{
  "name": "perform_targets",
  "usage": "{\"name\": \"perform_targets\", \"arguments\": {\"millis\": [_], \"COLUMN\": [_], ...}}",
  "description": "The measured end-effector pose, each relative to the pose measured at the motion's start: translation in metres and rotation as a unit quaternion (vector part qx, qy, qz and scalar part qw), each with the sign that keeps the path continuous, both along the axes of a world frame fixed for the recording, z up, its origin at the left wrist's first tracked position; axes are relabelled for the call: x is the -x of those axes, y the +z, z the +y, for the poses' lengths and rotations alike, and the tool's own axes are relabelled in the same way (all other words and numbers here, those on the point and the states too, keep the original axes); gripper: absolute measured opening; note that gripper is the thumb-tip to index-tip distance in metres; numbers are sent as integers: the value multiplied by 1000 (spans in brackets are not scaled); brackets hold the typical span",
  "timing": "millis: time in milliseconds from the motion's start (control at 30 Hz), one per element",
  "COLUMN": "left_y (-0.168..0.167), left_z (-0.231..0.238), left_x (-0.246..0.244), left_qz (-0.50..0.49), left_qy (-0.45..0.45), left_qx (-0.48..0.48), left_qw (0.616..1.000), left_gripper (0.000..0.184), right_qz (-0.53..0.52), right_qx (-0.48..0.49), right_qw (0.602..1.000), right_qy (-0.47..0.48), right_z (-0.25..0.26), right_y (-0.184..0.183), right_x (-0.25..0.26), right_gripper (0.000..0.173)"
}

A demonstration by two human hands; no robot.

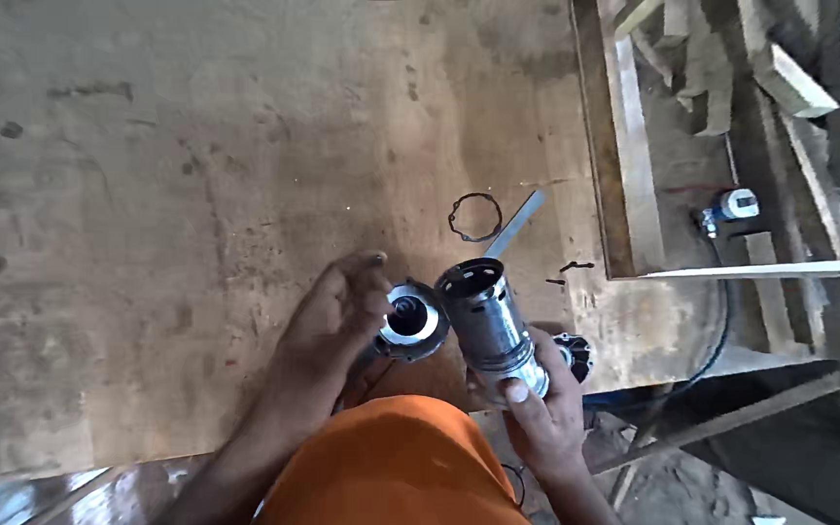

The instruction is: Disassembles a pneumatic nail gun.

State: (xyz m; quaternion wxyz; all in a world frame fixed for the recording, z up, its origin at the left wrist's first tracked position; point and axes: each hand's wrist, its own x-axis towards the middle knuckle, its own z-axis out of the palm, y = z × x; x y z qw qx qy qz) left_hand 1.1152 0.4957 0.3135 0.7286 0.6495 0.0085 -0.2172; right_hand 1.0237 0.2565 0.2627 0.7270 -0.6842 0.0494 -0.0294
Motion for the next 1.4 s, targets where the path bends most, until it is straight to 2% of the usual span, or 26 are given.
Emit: {"name": "perform_targets", "arguments": {"millis": [67,133,200,267,333,400,467,533,667,867,1200,1333,1400], "left_y": [-3,-2,0,1,1,2,3,2,2,0,1,2,3], "left_z": [-8,-19,-29,-34,-35,-34,-32,-31,-31,-31,-34,-34,-35], "left_x": [6,15,20,21,21,20,18,17,21,21,26,27,28], "left_qz": [5,0,-50,-124,-183,-217,-252,-279,-277,-271,-290,-294,-292], "left_qy": [-70,-112,-111,-92,-69,-54,-59,-62,-72,-66,-104,-105,-101], "left_qx": [-18,-20,-2,-13,-26,-44,-68,-85,-87,-82,-123,-128,-127], "left_qw": [997,994,993,988,980,974,964,954,954,957,943,941,943], "left_gripper": [74,84,77,59,52,53,55,55,52,56,49,51,51], "right_qz": [-12,-37,-46,-30,-7,14,32,50,88,84,89,128,114], "right_qx": [-7,-21,-60,-122,-197,-308,-428,-485,-505,-533,-530,-482,-464], "right_qw": [1000,998,993,987,974,943,894,865,852,833,835,864,876], "right_qy": [20,56,90,103,116,129,127,121,110,126,117,69,70], "right_z": [3,6,9,12,12,14,16,15,11,10,9,13,14], "right_y": [1,2,1,-4,-10,-15,-19,-26,-32,-42,-43,-20,-15], "right_x": [-1,-4,-5,-5,-4,-3,-1,1,4,1,1,-5,-6], "right_gripper": [54,55,56,57,59,55,47,40,35,35,24,15,14]}}
